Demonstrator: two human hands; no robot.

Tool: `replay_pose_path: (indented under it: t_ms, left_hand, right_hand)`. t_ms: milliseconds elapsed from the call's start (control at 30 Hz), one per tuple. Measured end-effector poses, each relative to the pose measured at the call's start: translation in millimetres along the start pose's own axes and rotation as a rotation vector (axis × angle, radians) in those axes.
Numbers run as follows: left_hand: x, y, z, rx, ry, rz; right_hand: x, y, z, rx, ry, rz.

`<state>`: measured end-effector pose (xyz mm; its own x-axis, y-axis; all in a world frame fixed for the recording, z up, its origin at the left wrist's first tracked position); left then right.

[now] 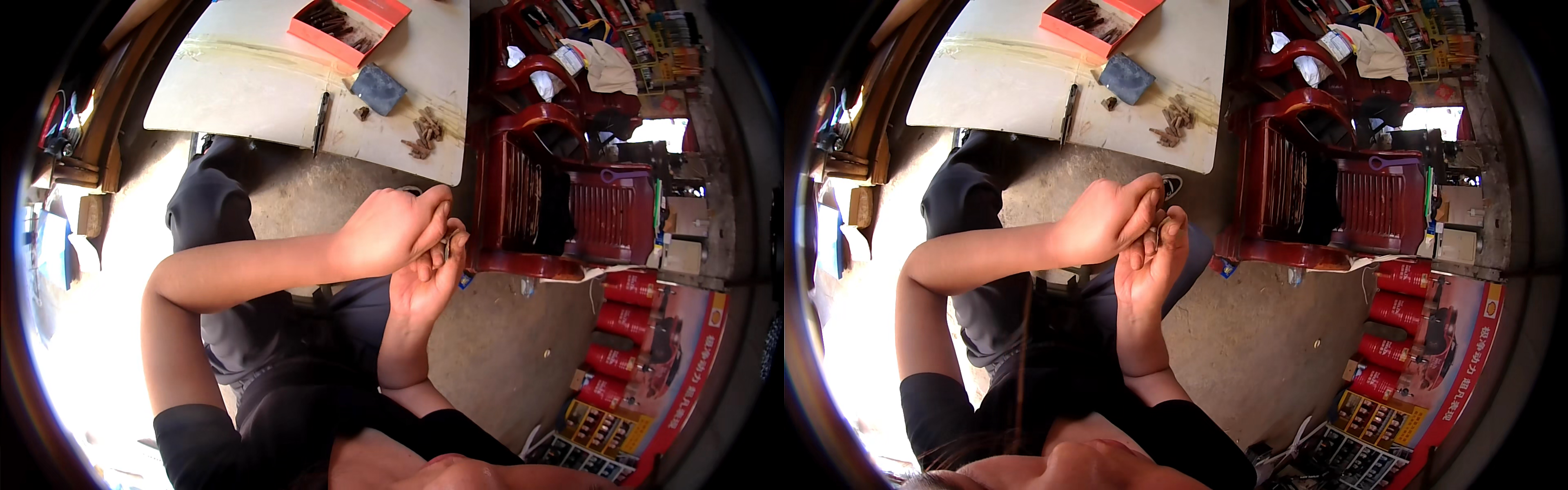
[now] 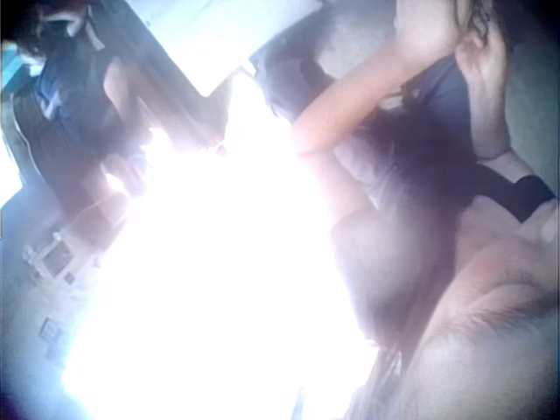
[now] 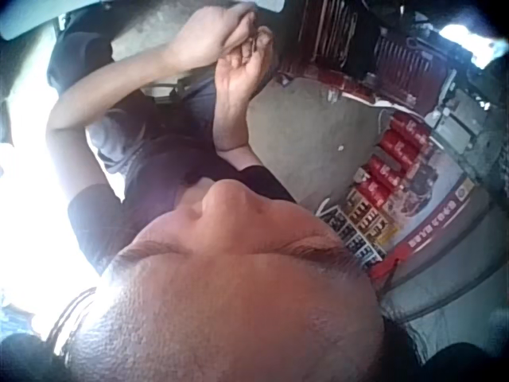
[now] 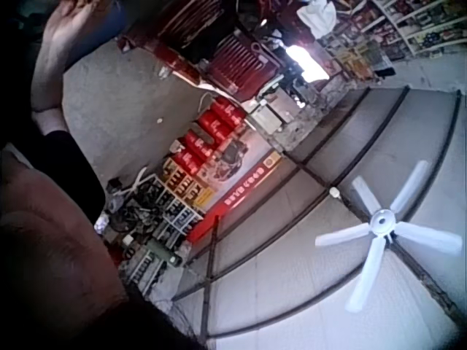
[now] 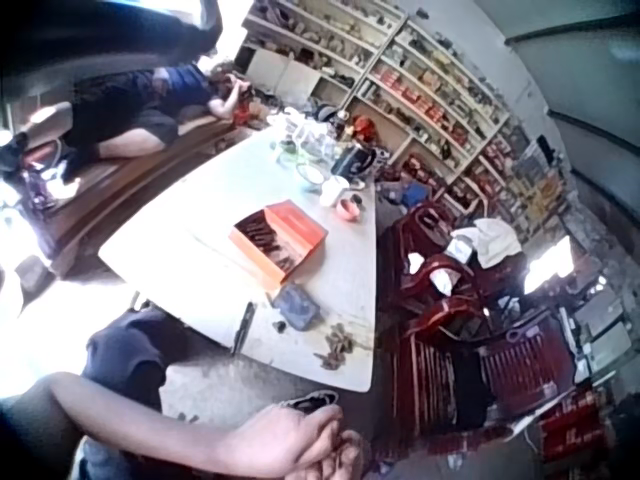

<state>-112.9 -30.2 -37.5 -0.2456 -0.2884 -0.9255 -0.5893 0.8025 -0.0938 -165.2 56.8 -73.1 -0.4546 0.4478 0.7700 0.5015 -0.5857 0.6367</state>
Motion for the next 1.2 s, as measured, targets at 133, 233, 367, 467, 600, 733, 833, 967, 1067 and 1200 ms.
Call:
replay_pose_path:
  t_ms: [133,233,367,467,600,733,833,967,1067,1200]
  left_hand:
    - [3.5,0.9,-0.9,-0.020,-0.028,-0.059]
    - [4.0,-2.3,2.0,-0.013,-0.038,-0.128]
    - [1.7,-4.9,4.1,-0.023,0.030,-0.196]
    - [-2.4,-5.3,4.4,0.015,-0.001,-0.096]
    - [2.1,-5.8,5.0,-0.003,-0.095,0.106]
    - [5.7,-6.7,6.9,-0.027,-0.053,-0.070]
    - [1.1,-11.3,8.0,-0.033,0.000,-0.074]
    - [-12.3,-11.7,6.9,0.047,0.045,0.106]
    - [-8.2,-5.5,4.1,0.144,-0.078,0.567]
    - [-17.2,-12.1,8.4,0.295,-0.137,0.714]
  right_hand:
    - [5.6,7.9,0.6,0.078,-0.111,0.117]
    - [8.3,12.3,2.4,0.032,-0.111,0.270]
    - [5.1,13.4,4.1,0.016,-0.041,0.233]
    - [1.5,7.7,2.0,0.030,0.045,0.090]
    - [3.1,16.0,7.0,0.043,-0.001,0.106]
    - [2.6,14.0,4.8,0.027,-0.024,0.223]
    - [2.9,18.5,6.6,0.007,0.022,0.208]
    - [1.9,16.5,4.1,0.054,0.079,0.032]
    - [12.7,32.0,7.0,0.199,0.051,-0.065]
    - [21.9,49.8,19.0,0.281,-0.034,0.075]
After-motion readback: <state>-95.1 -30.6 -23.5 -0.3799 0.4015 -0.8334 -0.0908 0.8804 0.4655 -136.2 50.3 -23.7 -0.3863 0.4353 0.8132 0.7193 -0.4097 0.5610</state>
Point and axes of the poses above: each hand's wrist, its own z-axis away from the middle knuckle, its own y-axis out of the palm, x = y × z, the point moved 7 cm from there along -z, towards the middle knuckle, and after that the axes turned 9 degrees about z, right-handed, at the moved point
